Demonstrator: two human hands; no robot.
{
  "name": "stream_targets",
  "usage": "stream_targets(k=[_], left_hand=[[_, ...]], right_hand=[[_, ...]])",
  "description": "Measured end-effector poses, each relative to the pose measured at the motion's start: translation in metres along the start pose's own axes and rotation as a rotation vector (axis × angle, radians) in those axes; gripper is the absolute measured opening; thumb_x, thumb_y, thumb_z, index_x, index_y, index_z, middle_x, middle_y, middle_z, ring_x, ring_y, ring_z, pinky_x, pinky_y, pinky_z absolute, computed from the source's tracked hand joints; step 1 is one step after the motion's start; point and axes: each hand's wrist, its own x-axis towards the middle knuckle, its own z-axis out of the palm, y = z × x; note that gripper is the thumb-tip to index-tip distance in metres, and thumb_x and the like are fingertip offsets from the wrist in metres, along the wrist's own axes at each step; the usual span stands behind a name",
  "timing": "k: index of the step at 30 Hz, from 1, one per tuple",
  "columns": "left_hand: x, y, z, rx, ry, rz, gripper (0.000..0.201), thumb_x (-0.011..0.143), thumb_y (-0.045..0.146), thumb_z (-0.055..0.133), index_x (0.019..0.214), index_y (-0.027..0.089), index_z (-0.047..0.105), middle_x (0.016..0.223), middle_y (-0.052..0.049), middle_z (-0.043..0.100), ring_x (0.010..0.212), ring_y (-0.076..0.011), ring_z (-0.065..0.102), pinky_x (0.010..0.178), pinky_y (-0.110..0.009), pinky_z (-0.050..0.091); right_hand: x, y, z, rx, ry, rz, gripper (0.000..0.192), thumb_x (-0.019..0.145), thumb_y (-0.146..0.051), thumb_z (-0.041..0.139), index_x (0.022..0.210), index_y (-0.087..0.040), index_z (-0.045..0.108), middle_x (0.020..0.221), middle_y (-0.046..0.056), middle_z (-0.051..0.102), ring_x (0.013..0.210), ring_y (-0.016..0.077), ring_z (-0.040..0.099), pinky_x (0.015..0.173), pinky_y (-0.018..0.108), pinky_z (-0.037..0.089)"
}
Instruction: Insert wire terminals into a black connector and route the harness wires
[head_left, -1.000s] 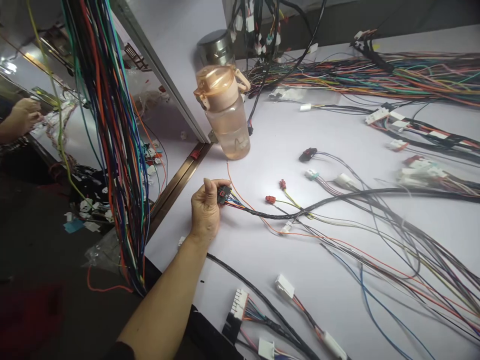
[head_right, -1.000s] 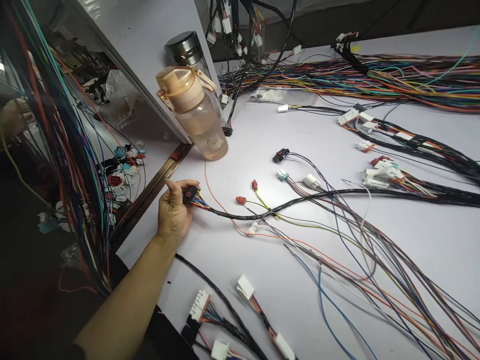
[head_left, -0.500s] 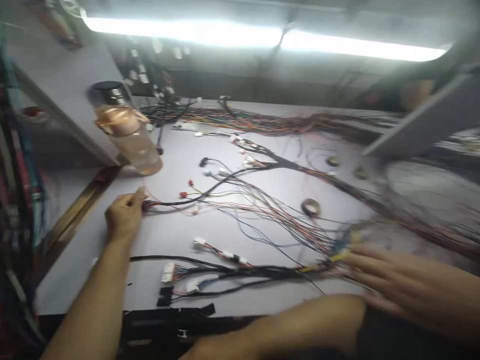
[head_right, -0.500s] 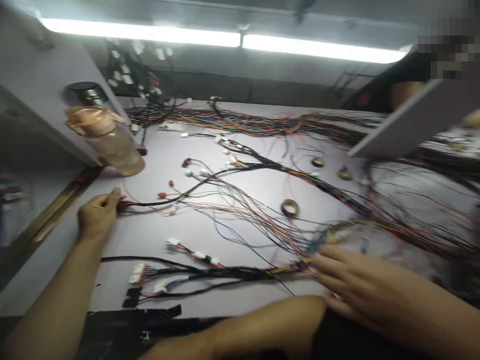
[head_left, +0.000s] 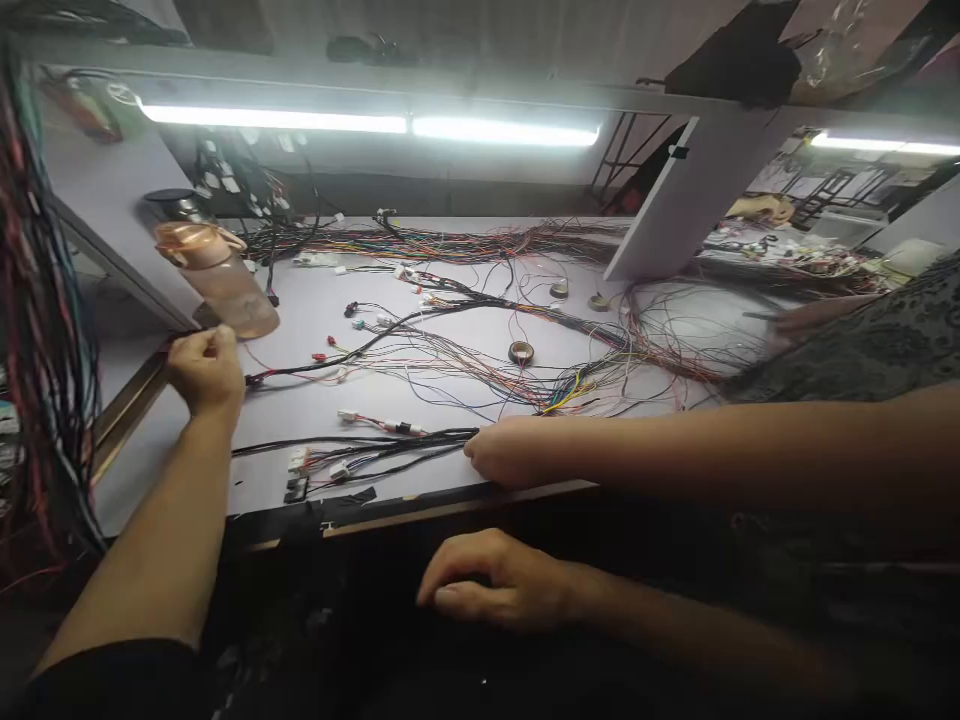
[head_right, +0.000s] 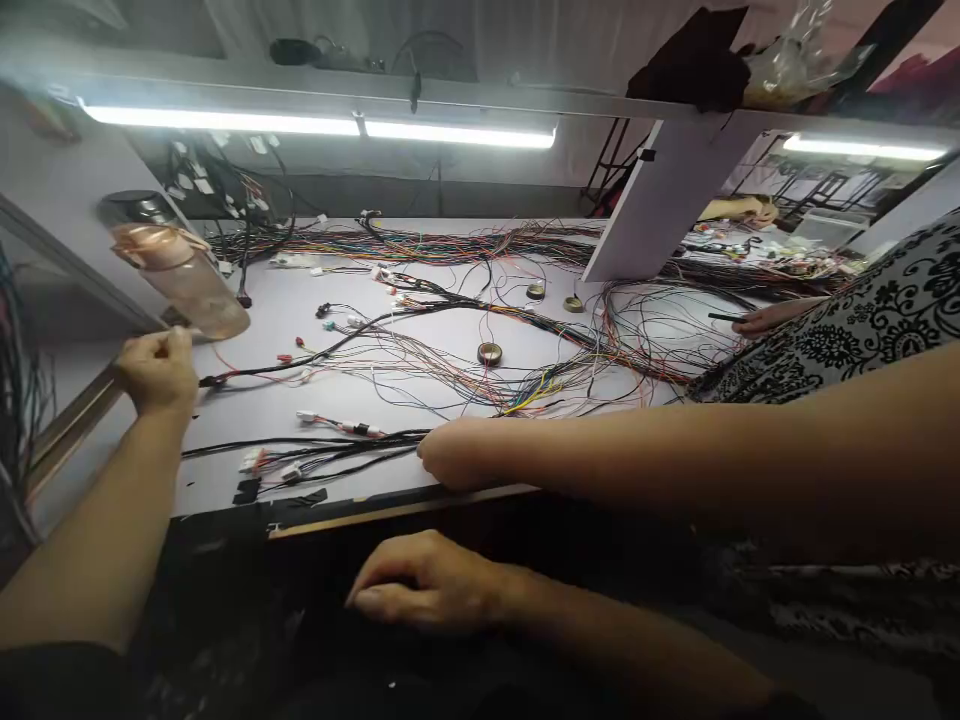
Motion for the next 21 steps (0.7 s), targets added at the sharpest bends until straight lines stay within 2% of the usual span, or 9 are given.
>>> stream_targets(k=[1,5,9,13,15,16,18,21], left_hand=[[0.0,0.009,0.001,0.023,0.021,0.043,0.02,0.087,0.028,0.054,0.076,0.012,0.061,0.063,0.004,0.048,0.084,-0.0135,0.05,0.069,-0.031,0.027],[-0.011,0.046,0.012,0.017,-0.042,0.153,0.021,0.087,0.032,0.056,0.092,0.015,0.067,0.08,0.004,0.058,0.085,-0.0121,0.052,0.082,-0.03,0.035],[-0.045,0.075,0.014,0.031,-0.065,0.218,0.02,0.086,0.033,0.06,0.09,0.016,0.069,0.087,-0.002,0.064,0.081,-0.0145,0.055,0.081,-0.031,0.04],[-0.11,0.1,-0.004,0.086,-0.161,0.345,0.014,0.085,0.028,0.062,0.092,0.019,0.069,0.094,-0.006,0.069,0.094,-0.0207,0.06,0.09,-0.036,0.042],[-0.147,0.108,-0.011,0.136,-0.281,0.424,0.019,0.084,0.026,0.062,0.102,0.022,0.067,0.102,-0.006,0.069,0.099,-0.0223,0.061,0.092,-0.039,0.043],[-0.164,0.111,-0.013,0.177,-0.362,0.472,0.027,0.086,0.026,0.06,0.112,0.022,0.064,0.112,-0.007,0.067,0.107,-0.0231,0.059,0.097,-0.04,0.041],[-0.19,0.111,-0.014,0.297,-0.528,0.547,0.041,0.088,0.03,0.057,0.128,0.021,0.055,0.134,-0.011,0.055,0.126,-0.0273,0.048,0.107,-0.047,0.033],[-0.209,0.106,-0.008,0.471,-0.692,0.558,0.048,0.091,0.04,0.05,0.134,0.019,0.05,0.146,-0.011,0.041,0.137,-0.0303,0.035,0.113,-0.052,0.023]], right_hand=[[-0.013,0.002,-0.005,-0.019,0.051,0.027,0.033,0.094,-0.035,0.046,0.103,-0.011,0.067,0.097,0.008,0.066,0.087,0.0146,0.061,0.08,0.025,0.048],[-0.051,0.013,-0.019,-0.102,0.286,0.148,0.026,0.094,-0.034,0.047,0.102,-0.018,0.066,0.098,0.005,0.066,0.088,0.0143,0.061,0.08,0.025,0.047],[-0.075,0.025,-0.021,-0.172,0.45,0.184,0.022,0.095,-0.032,0.047,0.1,-0.021,0.065,0.1,0.005,0.065,0.093,0.0154,0.06,0.085,0.027,0.046],[-0.089,0.036,-0.016,-0.206,0.453,0.166,0.018,0.094,-0.028,0.049,0.098,-0.023,0.065,0.099,0.004,0.065,0.094,0.0149,0.06,0.084,0.026,0.047],[-0.089,0.042,-0.013,-0.227,0.434,0.139,0.017,0.094,-0.025,0.049,0.099,-0.023,0.065,0.099,0.004,0.065,0.093,0.0148,0.06,0.083,0.026,0.048],[-0.087,0.044,-0.011,-0.233,0.42,0.122,0.017,0.094,-0.024,0.049,0.099,-0.022,0.065,0.098,0.004,0.065,0.093,0.0147,0.06,0.083,0.026,0.048],[-0.08,0.048,-0.008,-0.237,0.388,0.089,0.017,0.094,-0.022,0.048,0.099,-0.021,0.065,0.097,0.005,0.065,0.092,0.0145,0.061,0.082,0.027,0.048],[-0.07,0.049,-0.005,-0.24,0.347,0.045,0.017,0.094,-0.02,0.048,0.097,-0.02,0.064,0.094,0.004,0.066,0.09,0.014,0.061,0.082,0.027,0.049]])
